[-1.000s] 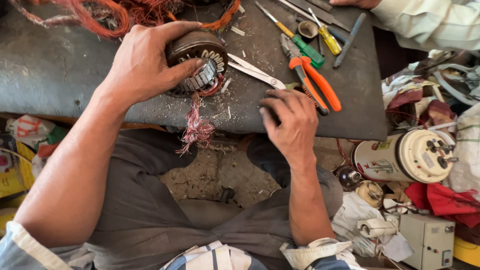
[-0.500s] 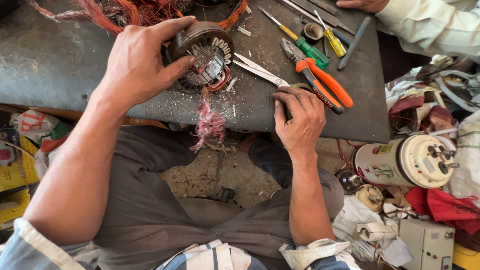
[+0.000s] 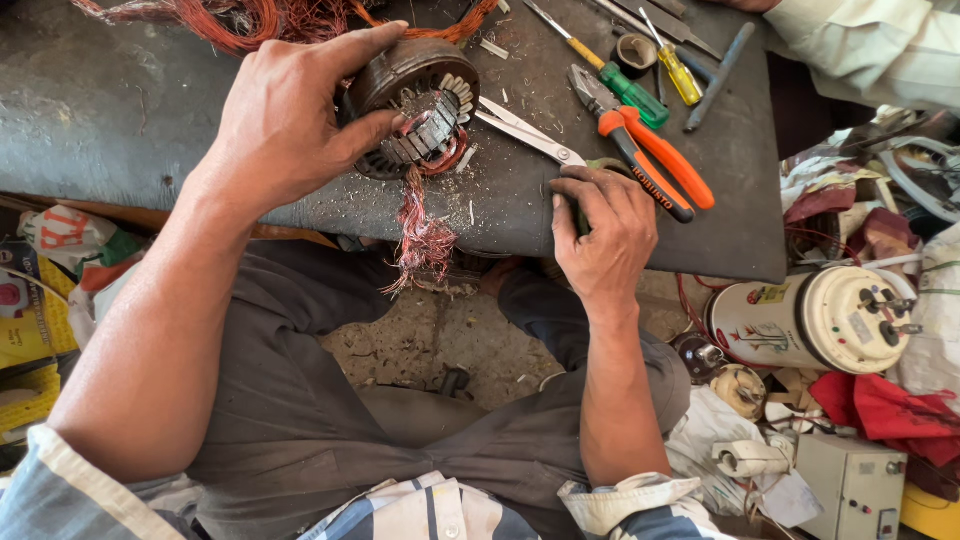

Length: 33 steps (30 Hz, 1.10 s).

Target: The person uses pliers and a screwdriver to remove copper windings from a motor stator. They repeatedly cut and pull the wires, then scrape the slots with a screwdriver to clear debris.

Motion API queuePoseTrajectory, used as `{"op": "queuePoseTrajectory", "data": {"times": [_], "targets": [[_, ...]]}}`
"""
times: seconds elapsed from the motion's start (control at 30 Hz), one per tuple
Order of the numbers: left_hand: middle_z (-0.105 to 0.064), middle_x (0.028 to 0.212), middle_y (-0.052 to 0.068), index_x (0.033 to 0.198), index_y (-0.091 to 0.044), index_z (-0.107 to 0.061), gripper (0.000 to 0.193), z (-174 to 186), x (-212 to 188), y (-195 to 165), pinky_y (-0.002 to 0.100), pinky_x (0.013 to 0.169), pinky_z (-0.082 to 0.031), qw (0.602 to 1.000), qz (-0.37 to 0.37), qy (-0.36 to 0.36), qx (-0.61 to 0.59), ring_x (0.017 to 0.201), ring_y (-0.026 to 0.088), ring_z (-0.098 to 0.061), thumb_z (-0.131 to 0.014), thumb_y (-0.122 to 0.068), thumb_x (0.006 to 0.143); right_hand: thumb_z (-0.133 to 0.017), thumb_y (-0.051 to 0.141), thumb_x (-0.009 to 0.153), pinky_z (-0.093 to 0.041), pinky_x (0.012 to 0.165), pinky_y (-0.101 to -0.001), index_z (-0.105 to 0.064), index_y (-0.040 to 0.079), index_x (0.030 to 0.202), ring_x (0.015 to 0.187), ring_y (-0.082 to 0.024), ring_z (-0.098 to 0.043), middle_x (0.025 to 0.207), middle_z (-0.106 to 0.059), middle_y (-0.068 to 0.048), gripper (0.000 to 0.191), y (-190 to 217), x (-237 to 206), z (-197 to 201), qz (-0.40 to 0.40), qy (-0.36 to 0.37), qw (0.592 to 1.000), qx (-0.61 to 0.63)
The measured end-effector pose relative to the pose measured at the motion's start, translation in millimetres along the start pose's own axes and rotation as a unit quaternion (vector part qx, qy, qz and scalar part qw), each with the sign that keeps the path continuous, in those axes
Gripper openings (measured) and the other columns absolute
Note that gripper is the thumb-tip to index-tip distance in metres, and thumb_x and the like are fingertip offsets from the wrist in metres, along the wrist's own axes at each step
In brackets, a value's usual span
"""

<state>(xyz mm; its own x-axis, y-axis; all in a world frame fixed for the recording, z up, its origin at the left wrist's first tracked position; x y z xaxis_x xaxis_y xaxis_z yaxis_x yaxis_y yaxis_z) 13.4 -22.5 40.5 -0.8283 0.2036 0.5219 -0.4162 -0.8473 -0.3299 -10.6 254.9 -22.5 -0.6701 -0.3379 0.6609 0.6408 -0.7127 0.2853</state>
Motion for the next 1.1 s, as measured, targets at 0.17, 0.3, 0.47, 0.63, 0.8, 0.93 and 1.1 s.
{"op": "queuePoseTrajectory", "data": {"times": [0.17, 0.3, 0.47, 0.63, 0.8, 0.93, 1.1], "targets": [[-0.075, 0.107, 0.021, 0.149, -0.005, -0.06, 0.062, -0.6, -1.8, 0.7, 0.045, 0.083, -0.056, 1.0, 0.003, 0.005, -0.011, 0.092, 0.036, -0.074, -0.085, -0.025, 0.096, -0.078, 0.009, 0.088, -0.048, 0.101, -0.0381, -0.078, 0.012, 0.1, 0.113, -0.023, -0.067, 0.112, -0.075, 0.001, 0.013, -0.7, 0.1, 0.2, -0.005, 0.004, 1.0, 0.004], [-0.074, 0.109, 0.021, 0.147, -0.004, -0.061, 0.06, 0.0, -2.0, -0.7, 0.045, 0.085, -0.056, 1.0, -0.008, -0.001, -0.004, 0.095, 0.036, -0.074, -0.085, -0.024, 0.096, -0.078, 0.009, 0.087, -0.048, 0.101, -0.0383, -0.078, 0.012, 0.1, 0.114, -0.024, -0.067, 0.112, -0.075, 0.0, 0.013, -0.3, 0.7, 0.9, -0.005, 0.005, 1.0, 0.006], [-0.074, 0.111, 0.021, 0.146, -0.004, -0.061, 0.06, 1.5, -2.7, -1.9, 0.045, 0.086, -0.056, 1.0, -0.016, -0.008, -0.008, 0.098, 0.036, -0.073, -0.084, -0.022, 0.094, -0.078, 0.01, 0.087, -0.048, 0.102, -0.0385, -0.078, 0.013, 0.1, 0.113, -0.024, -0.067, 0.112, -0.075, 0.001, 0.014, 0.6, 1.3, 1.2, -0.005, 0.007, 1.0, 0.007], [-0.075, 0.109, 0.02, 0.147, -0.004, -0.062, 0.06, 1.0, -2.1, -1.5, 0.045, 0.082, -0.055, 1.0, -0.006, 0.001, -0.007, 0.093, 0.038, -0.072, -0.087, -0.026, 0.096, -0.078, 0.009, 0.087, -0.048, 0.102, -0.0392, -0.077, 0.012, 0.101, 0.114, -0.025, -0.066, 0.113, -0.075, 0.0, 0.014, -0.2, 1.1, 1.1, -0.003, 0.009, 1.0, 0.013], [-0.074, 0.109, 0.021, 0.144, -0.003, -0.062, 0.062, 5.8, -1.0, -7.5, 0.045, 0.08, -0.055, 0.999, -0.031, -0.024, -0.007, 0.092, 0.038, -0.071, -0.088, -0.02, 0.09, -0.077, 0.009, 0.089, -0.048, 0.103, -0.0397, -0.076, 0.011, 0.109, 0.115, -0.026, -0.066, 0.115, -0.074, -0.003, 0.02, -2.4, -0.2, 1.0, -0.007, 0.01, 1.0, 0.016], [-0.074, 0.11, 0.019, 0.144, -0.005, -0.063, 0.06, 7.0, 0.2, -9.8, 0.045, 0.083, -0.055, 1.0, -0.018, -0.013, -0.004, 0.093, 0.037, -0.072, -0.086, -0.017, 0.09, -0.077, 0.009, 0.089, -0.048, 0.103, -0.04, -0.075, 0.011, 0.113, 0.116, -0.026, -0.066, 0.115, -0.074, -0.004, 0.024, -3.9, -0.8, 0.3, -0.01, 0.013, 1.0, 0.014], [-0.073, 0.11, 0.02, 0.144, -0.006, -0.063, 0.061, 9.5, 1.6, -14.0, 0.047, 0.078, -0.054, 1.0, -0.018, -0.015, -0.009, 0.089, 0.039, -0.07, -0.086, -0.016, 0.089, -0.078, 0.01, 0.089, -0.047, 0.103, -0.04, -0.075, 0.011, 0.113, 0.116, -0.026, -0.067, 0.115, -0.074, -0.004, 0.024, -4.7, -1.9, -0.4, -0.009, 0.013, 1.0, 0.013]]}}
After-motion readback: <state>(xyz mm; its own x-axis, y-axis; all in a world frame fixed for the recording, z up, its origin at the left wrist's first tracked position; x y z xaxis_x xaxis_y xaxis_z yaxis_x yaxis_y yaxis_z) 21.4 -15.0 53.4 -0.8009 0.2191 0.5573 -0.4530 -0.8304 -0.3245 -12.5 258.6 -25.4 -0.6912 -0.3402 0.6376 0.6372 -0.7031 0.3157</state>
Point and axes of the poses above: each hand's wrist, its own x-axis towards the middle knuckle, its own z-axis out of the back of the hand, y = z × x, the point moved 7 cm from there along x, towards the middle knuckle
